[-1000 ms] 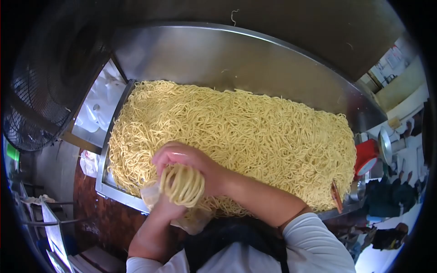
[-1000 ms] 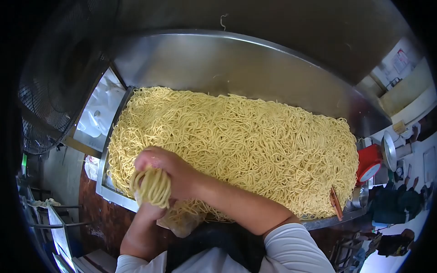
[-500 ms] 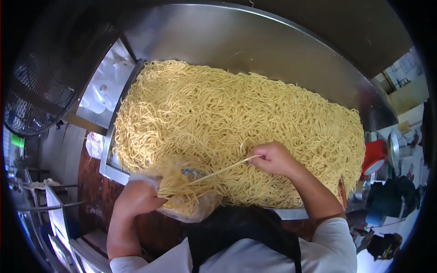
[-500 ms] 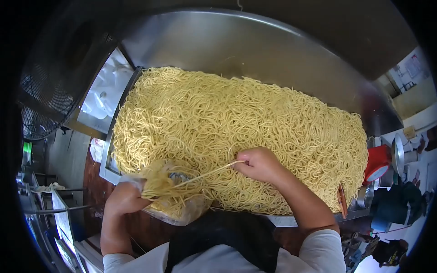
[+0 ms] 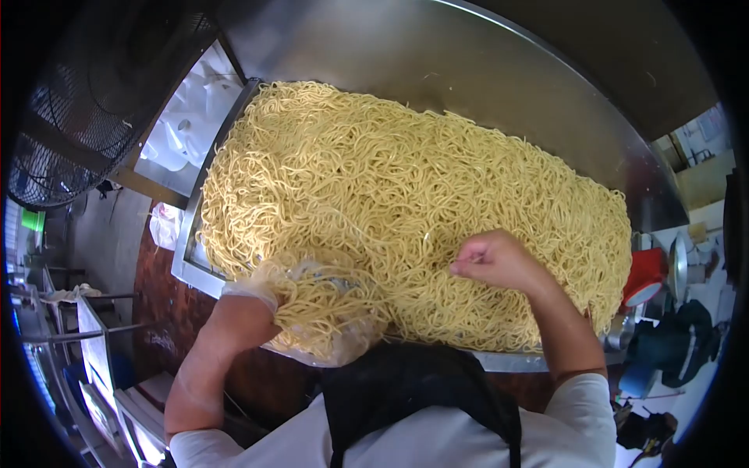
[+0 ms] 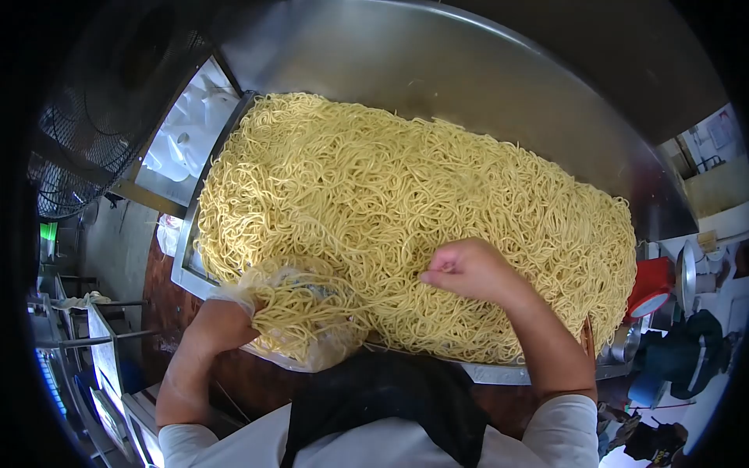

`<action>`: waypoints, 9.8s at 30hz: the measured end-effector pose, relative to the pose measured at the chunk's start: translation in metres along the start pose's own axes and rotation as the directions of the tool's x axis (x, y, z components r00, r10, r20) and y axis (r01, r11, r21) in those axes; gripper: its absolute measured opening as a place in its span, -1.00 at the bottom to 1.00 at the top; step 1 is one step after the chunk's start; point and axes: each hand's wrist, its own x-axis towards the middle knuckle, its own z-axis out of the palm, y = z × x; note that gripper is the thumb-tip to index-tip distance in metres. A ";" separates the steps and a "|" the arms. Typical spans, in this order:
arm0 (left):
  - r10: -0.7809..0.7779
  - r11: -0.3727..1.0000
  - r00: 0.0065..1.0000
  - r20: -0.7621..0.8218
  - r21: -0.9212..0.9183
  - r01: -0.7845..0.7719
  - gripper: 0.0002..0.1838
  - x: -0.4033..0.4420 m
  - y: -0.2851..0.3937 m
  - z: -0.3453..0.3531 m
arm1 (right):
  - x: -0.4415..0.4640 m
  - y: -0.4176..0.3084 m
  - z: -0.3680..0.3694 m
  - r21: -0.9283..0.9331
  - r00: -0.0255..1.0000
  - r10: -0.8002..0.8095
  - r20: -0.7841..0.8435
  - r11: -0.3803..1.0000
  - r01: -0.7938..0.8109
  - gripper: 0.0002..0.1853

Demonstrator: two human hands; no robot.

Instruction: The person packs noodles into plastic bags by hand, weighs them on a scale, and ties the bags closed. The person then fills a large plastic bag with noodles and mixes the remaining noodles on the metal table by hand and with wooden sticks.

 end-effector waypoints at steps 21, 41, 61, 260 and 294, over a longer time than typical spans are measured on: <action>0.187 -0.087 0.887 -0.421 -0.907 -0.412 -0.22 -0.017 0.033 -0.009 | 0.035 -0.108 0.082 -0.268 0.869 -0.416 0.270 0.834 0.482 -0.78; -0.045 0.462 0.945 -0.323 -0.846 -0.267 -0.73 -0.038 0.003 -0.030 | 0.041 -0.033 0.110 -0.009 0.937 -0.250 0.244 0.965 0.261 -0.66; 0.013 0.330 0.946 -0.323 -0.892 -0.309 -0.70 -0.023 0.023 -0.025 | 0.040 -0.082 0.128 0.045 0.821 -0.389 0.417 0.911 0.409 -0.62; 0.580 0.084 0.654 -0.485 -0.763 -0.641 -0.32 0.170 1.139 -0.225 | -0.668 0.480 -0.206 0.582 0.456 0.363 -0.813 0.533 0.614 -0.79; 0.651 0.759 0.643 -0.404 0.341 -0.554 -0.32 0.113 0.917 -0.173 | -0.633 0.385 -0.301 0.060 0.288 -0.185 -0.940 0.740 0.670 -0.73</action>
